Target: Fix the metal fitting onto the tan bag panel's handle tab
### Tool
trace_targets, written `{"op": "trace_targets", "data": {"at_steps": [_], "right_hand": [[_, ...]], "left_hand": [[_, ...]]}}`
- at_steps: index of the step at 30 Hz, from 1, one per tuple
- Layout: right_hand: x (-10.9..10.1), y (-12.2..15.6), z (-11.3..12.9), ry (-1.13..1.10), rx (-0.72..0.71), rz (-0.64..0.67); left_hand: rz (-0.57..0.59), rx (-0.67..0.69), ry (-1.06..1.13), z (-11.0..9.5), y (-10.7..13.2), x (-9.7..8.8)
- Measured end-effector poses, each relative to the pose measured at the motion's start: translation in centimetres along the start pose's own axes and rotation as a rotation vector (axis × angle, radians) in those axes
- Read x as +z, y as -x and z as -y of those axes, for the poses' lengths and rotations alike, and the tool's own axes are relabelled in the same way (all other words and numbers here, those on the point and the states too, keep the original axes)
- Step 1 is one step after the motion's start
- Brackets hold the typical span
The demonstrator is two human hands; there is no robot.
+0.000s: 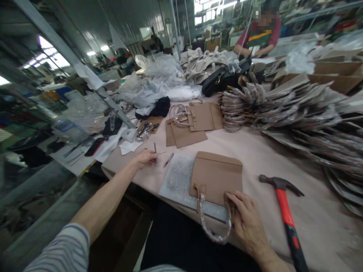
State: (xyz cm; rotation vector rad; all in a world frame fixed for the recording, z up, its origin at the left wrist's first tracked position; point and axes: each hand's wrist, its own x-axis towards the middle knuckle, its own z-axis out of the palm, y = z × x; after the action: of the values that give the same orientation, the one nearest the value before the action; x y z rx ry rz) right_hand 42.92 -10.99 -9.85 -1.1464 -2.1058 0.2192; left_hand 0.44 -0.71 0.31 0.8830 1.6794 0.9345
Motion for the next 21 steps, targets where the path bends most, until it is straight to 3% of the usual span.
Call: {"op": "trace_targets", "data": {"at_steps": [4,9,13,16,21], "right_hand": [[-0.1,-0.1,0.2,0.001,0.002,0.005],[-0.2,-0.1,0.2,-0.008,0.012,0.018],[-0.1,-0.1,0.4,-0.009,0.019,0.01],[-0.1,0.1,0.5,-0.023,0.028,0.01],[-0.1,0.3,0.3,-0.045,0.028,0.007]], "left_hand": [[0.149,0.016,0.116,0.6,1.9,3.3],[0.368,0.134,0.502,1.6,5.4,11.4],[0.451,0.126,0.595,2.9,6.6,16.7],[0.456,0.136,0.486,4.0,6.6,18.2],[0.441,0.195,0.37,5.0,6.8,18.1]]}}
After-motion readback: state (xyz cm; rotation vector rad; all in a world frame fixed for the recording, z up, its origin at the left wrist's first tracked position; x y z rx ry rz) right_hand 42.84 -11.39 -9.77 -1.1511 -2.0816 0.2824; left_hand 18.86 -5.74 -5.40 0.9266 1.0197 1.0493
